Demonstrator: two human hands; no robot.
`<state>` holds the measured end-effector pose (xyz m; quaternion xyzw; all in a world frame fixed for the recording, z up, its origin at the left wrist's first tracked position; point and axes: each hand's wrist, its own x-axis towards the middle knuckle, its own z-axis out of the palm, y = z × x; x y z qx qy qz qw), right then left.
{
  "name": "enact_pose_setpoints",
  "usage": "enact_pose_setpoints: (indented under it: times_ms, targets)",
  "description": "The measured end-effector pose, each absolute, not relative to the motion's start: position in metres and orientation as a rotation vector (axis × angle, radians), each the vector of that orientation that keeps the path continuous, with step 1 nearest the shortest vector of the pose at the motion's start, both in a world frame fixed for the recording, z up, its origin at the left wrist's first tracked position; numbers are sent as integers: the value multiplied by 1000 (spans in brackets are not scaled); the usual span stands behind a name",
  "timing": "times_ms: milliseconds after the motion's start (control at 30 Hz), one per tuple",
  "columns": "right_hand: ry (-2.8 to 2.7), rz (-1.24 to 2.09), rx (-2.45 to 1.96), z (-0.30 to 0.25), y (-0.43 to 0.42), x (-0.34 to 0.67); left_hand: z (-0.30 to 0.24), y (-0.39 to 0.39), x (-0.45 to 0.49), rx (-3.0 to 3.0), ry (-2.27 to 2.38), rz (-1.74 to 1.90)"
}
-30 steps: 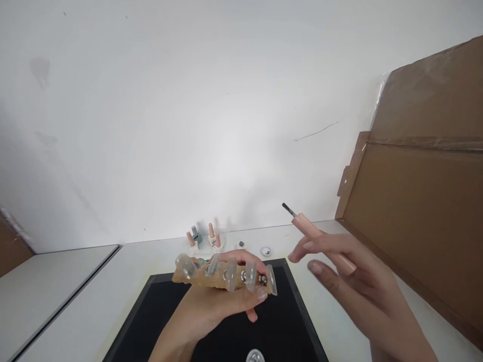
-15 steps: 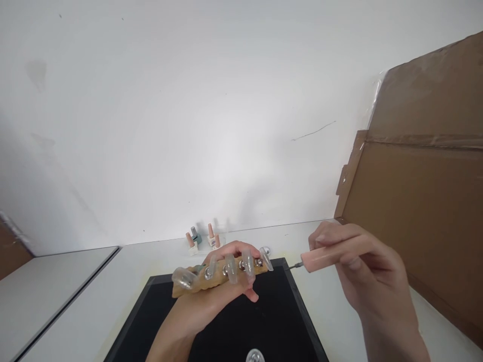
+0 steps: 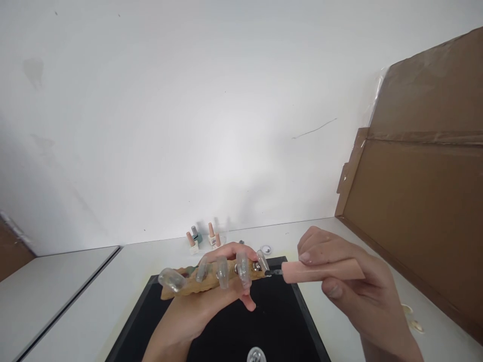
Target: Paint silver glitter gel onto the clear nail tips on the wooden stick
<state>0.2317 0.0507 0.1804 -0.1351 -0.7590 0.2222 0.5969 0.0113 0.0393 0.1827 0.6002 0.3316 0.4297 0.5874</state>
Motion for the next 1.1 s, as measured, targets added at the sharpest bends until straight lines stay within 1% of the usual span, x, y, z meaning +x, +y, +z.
enact_pose_setpoints:
  times_ms: [500,700,933,1100]
  targets:
    - [-1737,473,-248,181,50,235,183,40,11,1343,700,1045]
    - [-1605,434,-389,177,58,235,179,47,12,1264,771,1122]
    - [-1368,388,-464,165,56,232,162,53,5,1281,808,1259]
    - [-1535,405,-677,150,44,238,164,55,5,1316,853,1333]
